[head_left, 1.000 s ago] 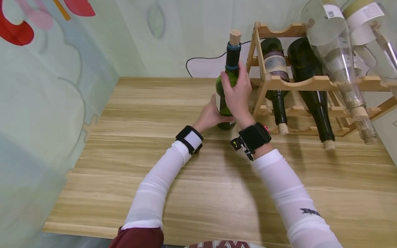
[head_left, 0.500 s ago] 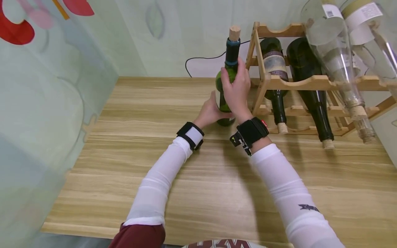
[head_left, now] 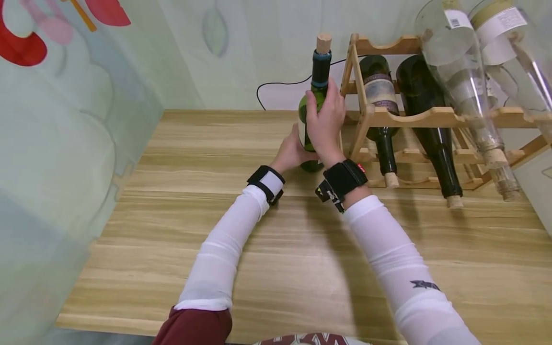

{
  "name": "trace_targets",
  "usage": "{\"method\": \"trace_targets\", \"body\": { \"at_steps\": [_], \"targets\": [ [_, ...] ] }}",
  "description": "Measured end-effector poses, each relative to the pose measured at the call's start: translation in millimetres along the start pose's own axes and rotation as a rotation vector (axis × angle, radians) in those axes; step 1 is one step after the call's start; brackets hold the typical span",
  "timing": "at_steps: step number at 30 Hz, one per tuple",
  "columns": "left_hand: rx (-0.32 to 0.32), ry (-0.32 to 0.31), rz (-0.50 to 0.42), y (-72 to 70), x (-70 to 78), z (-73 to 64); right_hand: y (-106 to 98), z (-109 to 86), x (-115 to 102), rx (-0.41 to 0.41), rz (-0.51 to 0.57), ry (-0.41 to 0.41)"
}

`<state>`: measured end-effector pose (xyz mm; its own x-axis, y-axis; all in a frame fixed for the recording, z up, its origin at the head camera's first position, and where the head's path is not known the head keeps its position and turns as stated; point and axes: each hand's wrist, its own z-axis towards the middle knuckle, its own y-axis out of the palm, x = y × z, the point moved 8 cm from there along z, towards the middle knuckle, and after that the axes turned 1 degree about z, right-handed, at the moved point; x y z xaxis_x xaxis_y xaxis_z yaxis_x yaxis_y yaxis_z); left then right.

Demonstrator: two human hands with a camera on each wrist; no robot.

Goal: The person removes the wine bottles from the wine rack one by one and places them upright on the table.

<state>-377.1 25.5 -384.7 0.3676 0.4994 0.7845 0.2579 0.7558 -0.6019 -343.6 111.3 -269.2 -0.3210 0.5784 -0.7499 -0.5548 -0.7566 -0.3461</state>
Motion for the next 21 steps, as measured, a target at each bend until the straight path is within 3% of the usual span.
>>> {"method": "trace_targets", "body": {
  "at_steps": [5,21],
  "targets": [
    [0.012,0.014,-0.004,-0.4,-1.1,3.7,3,1.8,4,-0.004,-0.023,0.043],
    [0.032,0.022,0.030,-3.6,-0.5,12.1,11,8.6,9,0.075,-0.065,0.019]
  ]
}}
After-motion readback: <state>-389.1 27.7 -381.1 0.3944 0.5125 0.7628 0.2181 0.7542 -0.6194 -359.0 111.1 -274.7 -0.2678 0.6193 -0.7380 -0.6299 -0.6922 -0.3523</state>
